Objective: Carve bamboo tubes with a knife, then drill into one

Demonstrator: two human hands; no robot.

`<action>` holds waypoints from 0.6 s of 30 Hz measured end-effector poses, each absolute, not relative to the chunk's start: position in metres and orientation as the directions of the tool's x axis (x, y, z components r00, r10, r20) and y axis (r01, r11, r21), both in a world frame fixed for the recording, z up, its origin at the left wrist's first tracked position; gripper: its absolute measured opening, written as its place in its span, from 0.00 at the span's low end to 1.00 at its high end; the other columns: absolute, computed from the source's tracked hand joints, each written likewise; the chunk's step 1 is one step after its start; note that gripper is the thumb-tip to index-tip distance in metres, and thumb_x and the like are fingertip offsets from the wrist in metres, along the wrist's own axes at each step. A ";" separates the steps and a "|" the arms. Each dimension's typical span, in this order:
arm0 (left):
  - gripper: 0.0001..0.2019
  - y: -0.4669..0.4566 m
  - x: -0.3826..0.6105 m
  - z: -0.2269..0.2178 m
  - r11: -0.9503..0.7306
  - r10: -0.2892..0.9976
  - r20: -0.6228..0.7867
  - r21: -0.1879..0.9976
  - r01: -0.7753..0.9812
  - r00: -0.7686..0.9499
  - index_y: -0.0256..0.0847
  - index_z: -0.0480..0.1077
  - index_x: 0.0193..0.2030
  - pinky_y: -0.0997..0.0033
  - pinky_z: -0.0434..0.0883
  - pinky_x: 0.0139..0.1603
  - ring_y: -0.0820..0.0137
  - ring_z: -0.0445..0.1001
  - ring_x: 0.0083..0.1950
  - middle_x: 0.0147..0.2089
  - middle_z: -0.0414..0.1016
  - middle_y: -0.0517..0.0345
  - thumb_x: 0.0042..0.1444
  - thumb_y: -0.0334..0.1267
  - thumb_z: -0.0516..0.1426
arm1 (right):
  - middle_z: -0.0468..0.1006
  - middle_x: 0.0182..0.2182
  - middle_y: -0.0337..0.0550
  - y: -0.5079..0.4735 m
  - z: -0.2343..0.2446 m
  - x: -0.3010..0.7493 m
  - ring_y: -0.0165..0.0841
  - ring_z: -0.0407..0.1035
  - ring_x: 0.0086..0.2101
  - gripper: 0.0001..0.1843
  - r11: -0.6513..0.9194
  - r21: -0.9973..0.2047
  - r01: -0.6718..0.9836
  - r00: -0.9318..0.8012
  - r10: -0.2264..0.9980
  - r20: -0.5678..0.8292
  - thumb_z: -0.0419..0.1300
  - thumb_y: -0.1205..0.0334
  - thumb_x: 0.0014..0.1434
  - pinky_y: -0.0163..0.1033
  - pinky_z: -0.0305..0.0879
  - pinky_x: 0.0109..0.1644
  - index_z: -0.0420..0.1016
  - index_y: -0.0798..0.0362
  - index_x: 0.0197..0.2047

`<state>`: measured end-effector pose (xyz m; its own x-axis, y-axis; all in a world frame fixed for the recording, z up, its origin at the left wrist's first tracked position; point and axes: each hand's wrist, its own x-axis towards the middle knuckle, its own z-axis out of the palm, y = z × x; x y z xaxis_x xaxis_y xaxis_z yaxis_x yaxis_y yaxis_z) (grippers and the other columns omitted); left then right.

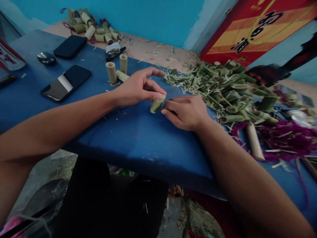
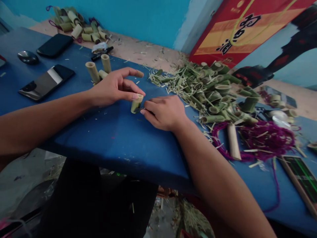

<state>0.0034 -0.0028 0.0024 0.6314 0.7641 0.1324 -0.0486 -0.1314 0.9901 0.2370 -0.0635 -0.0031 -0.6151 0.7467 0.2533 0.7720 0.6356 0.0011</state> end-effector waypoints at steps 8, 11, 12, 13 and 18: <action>0.31 -0.006 0.005 0.004 -0.112 0.801 0.099 0.994 -0.016 0.590 0.39 0.71 0.62 0.65 0.81 0.47 0.59 0.86 0.50 0.43 0.88 0.52 0.52 0.33 0.73 | 0.75 0.28 0.45 -0.064 0.001 0.238 0.38 0.67 0.29 0.22 0.562 -0.060 0.825 -0.518 0.794 0.319 0.47 0.47 0.72 0.44 0.48 0.33 0.74 0.48 0.33; 0.32 -0.004 0.006 0.003 -0.087 0.813 0.072 0.996 -0.002 0.578 0.41 0.71 0.63 0.65 0.80 0.43 0.57 0.86 0.50 0.43 0.88 0.52 0.52 0.34 0.73 | 0.76 0.29 0.45 -0.064 0.001 0.237 0.38 0.67 0.29 0.22 0.551 -0.056 0.832 -0.514 0.806 0.294 0.47 0.47 0.72 0.44 0.46 0.32 0.74 0.48 0.34; 0.32 -0.004 0.006 0.004 -0.082 0.815 0.068 0.997 0.000 0.575 0.42 0.71 0.63 0.65 0.80 0.42 0.57 0.86 0.49 0.44 0.88 0.52 0.52 0.34 0.73 | 0.77 0.29 0.45 -0.063 0.001 0.236 0.38 0.66 0.29 0.22 0.547 -0.055 0.835 -0.511 0.809 0.291 0.47 0.47 0.72 0.43 0.45 0.32 0.74 0.48 0.35; 0.32 -0.005 0.007 0.004 -0.078 0.816 0.064 0.997 0.001 0.574 0.42 0.71 0.63 0.65 0.80 0.42 0.58 0.86 0.49 0.44 0.88 0.52 0.51 0.34 0.73 | 0.77 0.29 0.45 -0.063 0.002 0.236 0.37 0.66 0.29 0.22 0.545 -0.053 0.837 -0.510 0.812 0.285 0.47 0.47 0.72 0.43 0.44 0.32 0.74 0.48 0.35; 0.36 -0.008 0.007 0.008 -0.068 0.830 0.051 0.998 0.011 0.555 0.40 0.69 0.64 0.68 0.78 0.40 0.63 0.84 0.44 0.44 0.88 0.54 0.49 0.34 0.73 | 0.78 0.30 0.46 -0.062 0.006 0.234 0.37 0.67 0.29 0.22 0.543 -0.035 0.839 -0.520 0.820 0.239 0.47 0.47 0.71 0.43 0.43 0.33 0.75 0.50 0.35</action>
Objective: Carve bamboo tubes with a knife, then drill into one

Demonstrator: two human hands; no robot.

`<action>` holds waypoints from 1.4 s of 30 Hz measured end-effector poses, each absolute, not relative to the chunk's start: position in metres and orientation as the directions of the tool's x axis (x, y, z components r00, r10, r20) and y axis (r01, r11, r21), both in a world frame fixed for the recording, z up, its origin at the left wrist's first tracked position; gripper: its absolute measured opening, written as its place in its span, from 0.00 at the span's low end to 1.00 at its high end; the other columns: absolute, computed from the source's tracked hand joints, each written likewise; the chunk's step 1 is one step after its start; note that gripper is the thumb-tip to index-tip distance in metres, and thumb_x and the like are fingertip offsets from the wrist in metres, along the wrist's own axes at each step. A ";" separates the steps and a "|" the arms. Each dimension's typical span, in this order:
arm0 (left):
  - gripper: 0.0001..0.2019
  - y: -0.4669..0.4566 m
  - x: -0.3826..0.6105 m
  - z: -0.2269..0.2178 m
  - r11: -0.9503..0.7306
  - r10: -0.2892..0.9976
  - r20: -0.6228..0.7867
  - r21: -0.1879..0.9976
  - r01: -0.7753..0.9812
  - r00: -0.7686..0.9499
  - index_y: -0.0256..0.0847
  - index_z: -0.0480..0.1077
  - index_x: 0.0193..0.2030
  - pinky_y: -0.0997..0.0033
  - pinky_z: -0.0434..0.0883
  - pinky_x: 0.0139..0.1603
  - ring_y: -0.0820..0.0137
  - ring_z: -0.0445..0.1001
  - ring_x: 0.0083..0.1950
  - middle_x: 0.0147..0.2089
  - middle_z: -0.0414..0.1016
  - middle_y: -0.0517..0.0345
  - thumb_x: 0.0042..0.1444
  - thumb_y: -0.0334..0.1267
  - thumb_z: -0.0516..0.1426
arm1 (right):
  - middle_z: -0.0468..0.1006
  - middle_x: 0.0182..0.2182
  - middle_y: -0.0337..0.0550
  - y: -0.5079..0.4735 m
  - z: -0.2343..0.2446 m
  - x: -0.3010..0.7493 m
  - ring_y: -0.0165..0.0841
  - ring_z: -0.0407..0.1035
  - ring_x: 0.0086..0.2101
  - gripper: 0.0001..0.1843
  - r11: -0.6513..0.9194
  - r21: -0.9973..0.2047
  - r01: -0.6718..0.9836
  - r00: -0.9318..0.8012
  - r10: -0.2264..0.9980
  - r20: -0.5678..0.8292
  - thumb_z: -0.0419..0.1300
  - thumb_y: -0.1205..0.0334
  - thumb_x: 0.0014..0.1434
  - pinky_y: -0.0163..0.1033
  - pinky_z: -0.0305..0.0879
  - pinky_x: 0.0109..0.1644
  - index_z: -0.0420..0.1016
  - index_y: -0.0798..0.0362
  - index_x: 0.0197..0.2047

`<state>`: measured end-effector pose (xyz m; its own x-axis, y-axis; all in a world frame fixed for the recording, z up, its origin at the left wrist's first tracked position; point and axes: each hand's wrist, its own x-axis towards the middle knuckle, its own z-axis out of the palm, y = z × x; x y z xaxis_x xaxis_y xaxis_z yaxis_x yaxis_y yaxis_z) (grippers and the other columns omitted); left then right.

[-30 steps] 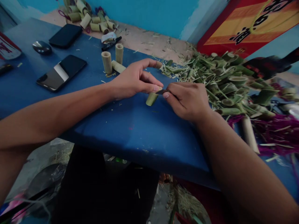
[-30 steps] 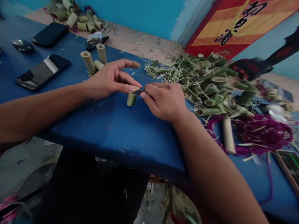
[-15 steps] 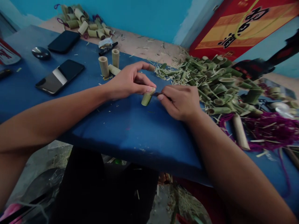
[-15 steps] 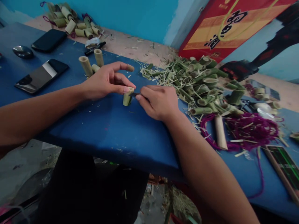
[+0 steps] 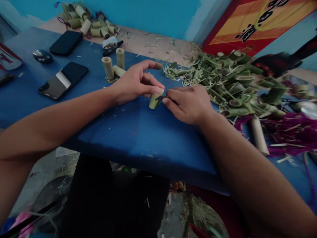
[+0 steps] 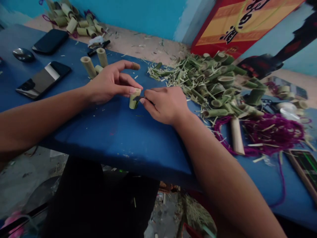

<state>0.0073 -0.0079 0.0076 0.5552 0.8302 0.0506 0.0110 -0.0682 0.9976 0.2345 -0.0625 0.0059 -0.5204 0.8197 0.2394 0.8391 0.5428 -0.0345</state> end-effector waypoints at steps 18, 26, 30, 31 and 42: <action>0.41 -0.002 0.004 0.002 -0.059 0.797 0.075 0.997 -0.047 0.599 0.36 0.63 0.69 0.64 0.81 0.49 0.59 0.86 0.50 0.44 0.88 0.45 0.49 0.32 0.73 | 0.74 0.26 0.44 -0.061 0.004 0.241 0.36 0.66 0.28 0.22 0.547 -0.095 0.832 -0.490 0.804 0.338 0.47 0.49 0.71 0.43 0.49 0.33 0.72 0.49 0.31; 0.41 0.002 0.007 0.002 -0.018 0.816 0.024 1.000 -0.016 0.578 0.41 0.65 0.72 0.69 0.80 0.41 0.59 0.86 0.51 0.46 0.88 0.52 0.51 0.33 0.72 | 0.76 0.29 0.45 -0.060 -0.001 0.237 0.38 0.68 0.30 0.22 0.562 -0.065 0.825 -0.524 0.802 0.288 0.47 0.47 0.71 0.43 0.47 0.32 0.73 0.48 0.34; 0.39 0.004 0.006 0.000 -0.007 0.803 0.028 0.999 -0.037 0.595 0.45 0.68 0.71 0.69 0.80 0.40 0.58 0.86 0.51 0.45 0.88 0.53 0.51 0.34 0.73 | 0.77 0.30 0.45 -0.061 -0.003 0.237 0.38 0.68 0.30 0.22 0.585 -0.042 0.810 -0.559 0.791 0.248 0.47 0.47 0.71 0.43 0.48 0.32 0.74 0.48 0.34; 0.39 0.004 0.006 0.000 -0.007 0.804 0.028 0.999 -0.038 0.594 0.44 0.68 0.71 0.69 0.80 0.40 0.58 0.86 0.51 0.44 0.88 0.53 0.52 0.33 0.72 | 0.77 0.30 0.45 -0.061 -0.003 0.237 0.38 0.68 0.30 0.22 0.583 -0.047 0.811 -0.553 0.791 0.262 0.47 0.47 0.71 0.43 0.49 0.33 0.74 0.48 0.34; 0.50 -0.001 0.009 0.004 -0.009 0.806 0.007 1.000 0.000 0.592 0.34 0.53 0.80 0.68 0.78 0.39 0.58 0.86 0.49 0.49 0.88 0.46 0.53 0.30 0.69 | 0.75 0.31 0.47 -0.060 -0.001 0.238 0.40 0.70 0.34 0.24 0.540 -0.073 0.838 -0.479 0.794 0.375 0.44 0.46 0.74 0.44 0.55 0.37 0.72 0.48 0.35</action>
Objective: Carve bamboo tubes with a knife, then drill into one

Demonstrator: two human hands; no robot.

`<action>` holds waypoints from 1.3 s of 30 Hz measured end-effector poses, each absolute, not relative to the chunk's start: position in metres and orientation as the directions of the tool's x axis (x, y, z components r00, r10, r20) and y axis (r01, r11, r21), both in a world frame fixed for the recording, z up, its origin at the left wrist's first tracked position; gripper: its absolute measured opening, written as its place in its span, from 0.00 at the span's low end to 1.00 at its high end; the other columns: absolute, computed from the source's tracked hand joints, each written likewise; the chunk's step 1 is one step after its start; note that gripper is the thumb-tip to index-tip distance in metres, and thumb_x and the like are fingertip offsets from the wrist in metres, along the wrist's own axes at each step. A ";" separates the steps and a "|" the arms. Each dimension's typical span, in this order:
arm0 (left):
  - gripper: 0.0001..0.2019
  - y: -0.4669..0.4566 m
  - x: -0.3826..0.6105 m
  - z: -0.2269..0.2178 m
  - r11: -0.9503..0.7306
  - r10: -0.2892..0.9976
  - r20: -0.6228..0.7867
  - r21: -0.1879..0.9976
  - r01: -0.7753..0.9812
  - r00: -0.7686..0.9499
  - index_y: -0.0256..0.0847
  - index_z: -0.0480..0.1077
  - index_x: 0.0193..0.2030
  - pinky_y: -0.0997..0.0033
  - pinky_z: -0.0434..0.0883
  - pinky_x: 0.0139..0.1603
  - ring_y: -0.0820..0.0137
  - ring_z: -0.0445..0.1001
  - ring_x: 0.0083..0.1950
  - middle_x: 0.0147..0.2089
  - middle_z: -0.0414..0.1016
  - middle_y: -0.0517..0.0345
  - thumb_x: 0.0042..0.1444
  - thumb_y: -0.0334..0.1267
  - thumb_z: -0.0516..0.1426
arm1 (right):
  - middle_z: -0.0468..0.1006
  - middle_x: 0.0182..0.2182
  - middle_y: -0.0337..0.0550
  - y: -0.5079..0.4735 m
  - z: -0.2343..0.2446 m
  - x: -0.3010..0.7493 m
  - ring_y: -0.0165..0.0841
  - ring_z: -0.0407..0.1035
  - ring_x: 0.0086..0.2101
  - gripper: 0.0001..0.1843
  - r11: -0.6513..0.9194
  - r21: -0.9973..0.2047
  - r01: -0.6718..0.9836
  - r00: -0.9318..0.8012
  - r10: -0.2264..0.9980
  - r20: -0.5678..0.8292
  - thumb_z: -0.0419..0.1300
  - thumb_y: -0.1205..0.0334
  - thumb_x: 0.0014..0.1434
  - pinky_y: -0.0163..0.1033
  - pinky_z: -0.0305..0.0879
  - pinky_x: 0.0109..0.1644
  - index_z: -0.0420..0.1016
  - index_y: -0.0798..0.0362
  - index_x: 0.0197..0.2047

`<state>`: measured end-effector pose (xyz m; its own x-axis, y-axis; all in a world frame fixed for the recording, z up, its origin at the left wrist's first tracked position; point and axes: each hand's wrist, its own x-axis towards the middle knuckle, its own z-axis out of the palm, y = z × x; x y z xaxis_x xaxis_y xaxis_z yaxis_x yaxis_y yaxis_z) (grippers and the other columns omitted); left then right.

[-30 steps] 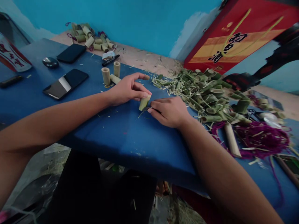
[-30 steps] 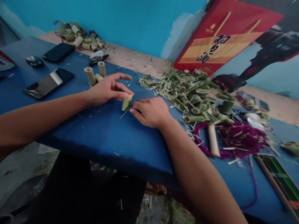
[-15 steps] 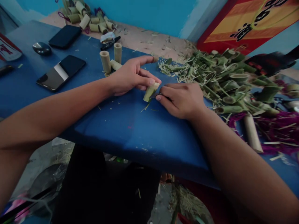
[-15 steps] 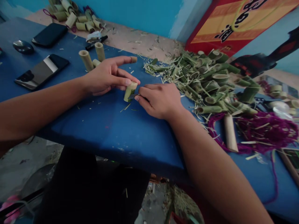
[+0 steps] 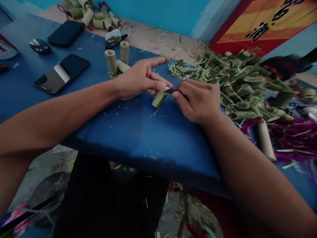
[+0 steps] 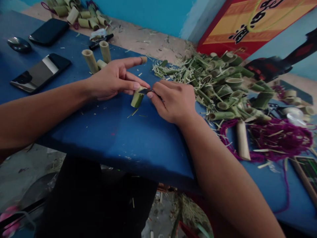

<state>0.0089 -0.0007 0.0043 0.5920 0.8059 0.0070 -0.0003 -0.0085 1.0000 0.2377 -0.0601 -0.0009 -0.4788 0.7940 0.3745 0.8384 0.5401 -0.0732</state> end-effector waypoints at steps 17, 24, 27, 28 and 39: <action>0.48 -0.001 0.005 0.002 -0.054 0.784 0.032 0.998 0.017 0.620 0.40 0.58 0.78 0.68 0.79 0.45 0.59 0.85 0.50 0.47 0.88 0.53 0.52 0.37 0.73 | 0.78 0.30 0.44 -0.061 -0.005 0.233 0.37 0.66 0.29 0.22 0.597 0.009 0.802 -0.584 0.781 0.222 0.48 0.48 0.70 0.43 0.45 0.34 0.78 0.50 0.37; 0.46 0.000 0.002 0.002 -0.068 0.770 0.039 0.997 0.021 0.637 0.40 0.57 0.78 0.72 0.79 0.45 0.63 0.86 0.50 0.49 0.88 0.50 0.54 0.34 0.70 | 0.73 0.27 0.43 -0.062 -0.001 0.239 0.35 0.65 0.28 0.21 0.563 -0.110 0.819 -0.466 0.764 0.446 0.47 0.50 0.72 0.42 0.50 0.34 0.69 0.49 0.31; 0.47 -0.001 0.002 0.003 -0.055 0.772 0.041 0.998 0.003 0.634 0.37 0.57 0.78 0.72 0.79 0.44 0.63 0.86 0.49 0.51 0.87 0.45 0.53 0.33 0.70 | 0.71 0.26 0.43 -0.060 -0.001 0.240 0.35 0.64 0.27 0.21 0.571 -0.118 0.812 -0.467 0.758 0.455 0.47 0.49 0.72 0.42 0.50 0.33 0.66 0.49 0.29; 0.47 -0.002 0.002 0.004 -0.051 0.768 0.043 0.999 -0.005 0.639 0.37 0.57 0.78 0.72 0.79 0.44 0.63 0.86 0.48 0.51 0.87 0.45 0.53 0.33 0.71 | 0.71 0.25 0.43 -0.060 -0.001 0.240 0.35 0.64 0.27 0.21 0.579 -0.119 0.807 -0.474 0.755 0.453 0.48 0.49 0.72 0.42 0.51 0.33 0.66 0.48 0.29; 0.46 0.000 0.003 -0.002 0.066 0.742 0.009 0.994 -0.086 0.671 0.36 0.57 0.78 0.65 0.81 0.50 0.60 0.87 0.49 0.51 0.87 0.42 0.54 0.28 0.70 | 0.72 0.27 0.44 -0.059 -0.005 0.243 0.37 0.66 0.29 0.21 0.631 -0.102 0.769 -0.528 0.717 0.454 0.48 0.48 0.72 0.44 0.55 0.36 0.70 0.48 0.31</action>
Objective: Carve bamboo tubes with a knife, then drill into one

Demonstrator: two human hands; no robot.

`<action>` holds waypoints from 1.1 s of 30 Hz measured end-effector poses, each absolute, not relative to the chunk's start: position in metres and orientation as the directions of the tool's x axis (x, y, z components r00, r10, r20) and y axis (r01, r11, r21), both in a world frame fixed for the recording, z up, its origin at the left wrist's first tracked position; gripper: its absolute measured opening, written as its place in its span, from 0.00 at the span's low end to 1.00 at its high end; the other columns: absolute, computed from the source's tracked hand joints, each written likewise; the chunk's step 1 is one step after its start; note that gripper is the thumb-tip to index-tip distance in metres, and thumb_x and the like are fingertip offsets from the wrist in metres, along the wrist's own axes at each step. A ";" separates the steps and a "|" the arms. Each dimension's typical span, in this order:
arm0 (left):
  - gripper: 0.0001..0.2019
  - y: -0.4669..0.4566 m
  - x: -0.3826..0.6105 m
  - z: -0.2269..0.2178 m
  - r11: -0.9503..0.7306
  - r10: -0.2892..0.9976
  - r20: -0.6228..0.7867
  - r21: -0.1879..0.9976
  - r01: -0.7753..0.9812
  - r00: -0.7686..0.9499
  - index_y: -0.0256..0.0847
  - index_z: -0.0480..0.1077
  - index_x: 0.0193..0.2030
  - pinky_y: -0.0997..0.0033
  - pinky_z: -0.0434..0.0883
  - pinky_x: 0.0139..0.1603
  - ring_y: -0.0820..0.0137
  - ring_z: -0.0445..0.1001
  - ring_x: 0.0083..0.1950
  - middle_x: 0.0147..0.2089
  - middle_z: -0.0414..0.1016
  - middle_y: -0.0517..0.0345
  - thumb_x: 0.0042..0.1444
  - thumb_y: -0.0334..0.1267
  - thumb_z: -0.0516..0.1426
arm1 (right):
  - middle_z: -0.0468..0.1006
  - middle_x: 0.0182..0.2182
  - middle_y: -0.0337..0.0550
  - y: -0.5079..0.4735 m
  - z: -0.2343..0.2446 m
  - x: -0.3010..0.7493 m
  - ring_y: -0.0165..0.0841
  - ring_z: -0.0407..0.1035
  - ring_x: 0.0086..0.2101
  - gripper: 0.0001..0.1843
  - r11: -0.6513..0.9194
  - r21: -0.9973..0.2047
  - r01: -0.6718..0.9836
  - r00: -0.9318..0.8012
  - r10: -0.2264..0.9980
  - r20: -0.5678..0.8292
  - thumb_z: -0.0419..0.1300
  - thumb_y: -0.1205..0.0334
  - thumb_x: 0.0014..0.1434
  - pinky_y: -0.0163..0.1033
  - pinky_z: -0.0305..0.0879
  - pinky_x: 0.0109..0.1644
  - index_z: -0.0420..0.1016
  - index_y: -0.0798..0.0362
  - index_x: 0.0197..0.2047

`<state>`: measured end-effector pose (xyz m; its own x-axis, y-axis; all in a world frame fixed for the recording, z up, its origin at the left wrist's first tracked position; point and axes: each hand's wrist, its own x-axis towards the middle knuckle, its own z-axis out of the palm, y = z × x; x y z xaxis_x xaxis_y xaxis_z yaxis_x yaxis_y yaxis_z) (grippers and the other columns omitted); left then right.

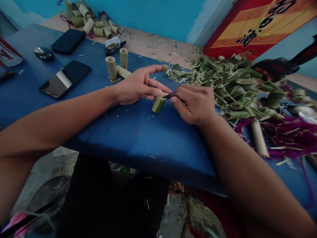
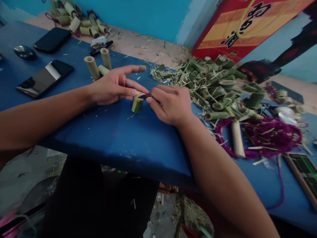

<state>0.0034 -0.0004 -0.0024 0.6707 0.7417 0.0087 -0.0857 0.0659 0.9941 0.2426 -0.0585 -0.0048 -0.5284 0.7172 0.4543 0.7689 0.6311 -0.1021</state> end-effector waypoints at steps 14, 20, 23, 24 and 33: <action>0.43 -0.006 0.008 -0.001 0.081 0.782 -0.042 0.996 -0.035 0.621 0.43 0.60 0.76 0.68 0.80 0.48 0.59 0.86 0.54 0.50 0.88 0.50 0.55 0.31 0.70 | 0.71 0.26 0.44 -0.055 -0.002 0.246 0.36 0.64 0.29 0.22 0.603 -0.111 0.790 -0.534 0.765 0.359 0.46 0.46 0.75 0.43 0.50 0.36 0.70 0.49 0.35; 0.43 -0.006 0.007 0.001 0.080 0.776 -0.047 0.996 -0.025 0.629 0.43 0.61 0.75 0.69 0.80 0.50 0.59 0.85 0.55 0.52 0.87 0.50 0.55 0.32 0.70 | 0.72 0.27 0.44 -0.055 0.000 0.244 0.37 0.65 0.29 0.20 0.588 -0.114 0.801 -0.531 0.786 0.317 0.47 0.48 0.73 0.43 0.49 0.36 0.70 0.49 0.34; 0.44 -0.008 0.008 0.003 0.078 0.769 -0.042 0.997 -0.027 0.638 0.39 0.59 0.76 0.68 0.80 0.51 0.61 0.86 0.53 0.52 0.87 0.48 0.55 0.32 0.70 | 0.73 0.27 0.44 -0.054 0.001 0.244 0.38 0.66 0.30 0.20 0.586 -0.122 0.801 -0.530 0.789 0.310 0.48 0.48 0.72 0.44 0.48 0.36 0.72 0.49 0.35; 0.44 -0.008 0.008 0.003 0.076 0.764 -0.036 0.997 -0.035 0.644 0.38 0.58 0.76 0.67 0.79 0.52 0.61 0.86 0.53 0.52 0.87 0.47 0.55 0.32 0.70 | 0.73 0.26 0.44 -0.054 0.002 0.244 0.38 0.66 0.30 0.20 0.588 -0.125 0.799 -0.532 0.789 0.309 0.47 0.48 0.72 0.44 0.48 0.35 0.72 0.49 0.35; 0.44 -0.004 0.007 -0.004 0.076 0.755 0.011 0.992 -0.104 0.656 0.37 0.60 0.74 0.63 0.80 0.53 0.63 0.87 0.46 0.49 0.87 0.43 0.52 0.30 0.72 | 0.74 0.25 0.43 -0.055 0.005 0.242 0.37 0.64 0.28 0.20 0.602 -0.134 0.787 -0.545 0.781 0.303 0.48 0.49 0.71 0.43 0.47 0.33 0.72 0.48 0.33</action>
<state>0.0071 -0.0042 -0.0044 0.6556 0.7550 0.0114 -0.1043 0.0756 0.9917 0.2422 -0.0547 0.0046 -0.5454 0.7814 0.3033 0.7874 0.6017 -0.1341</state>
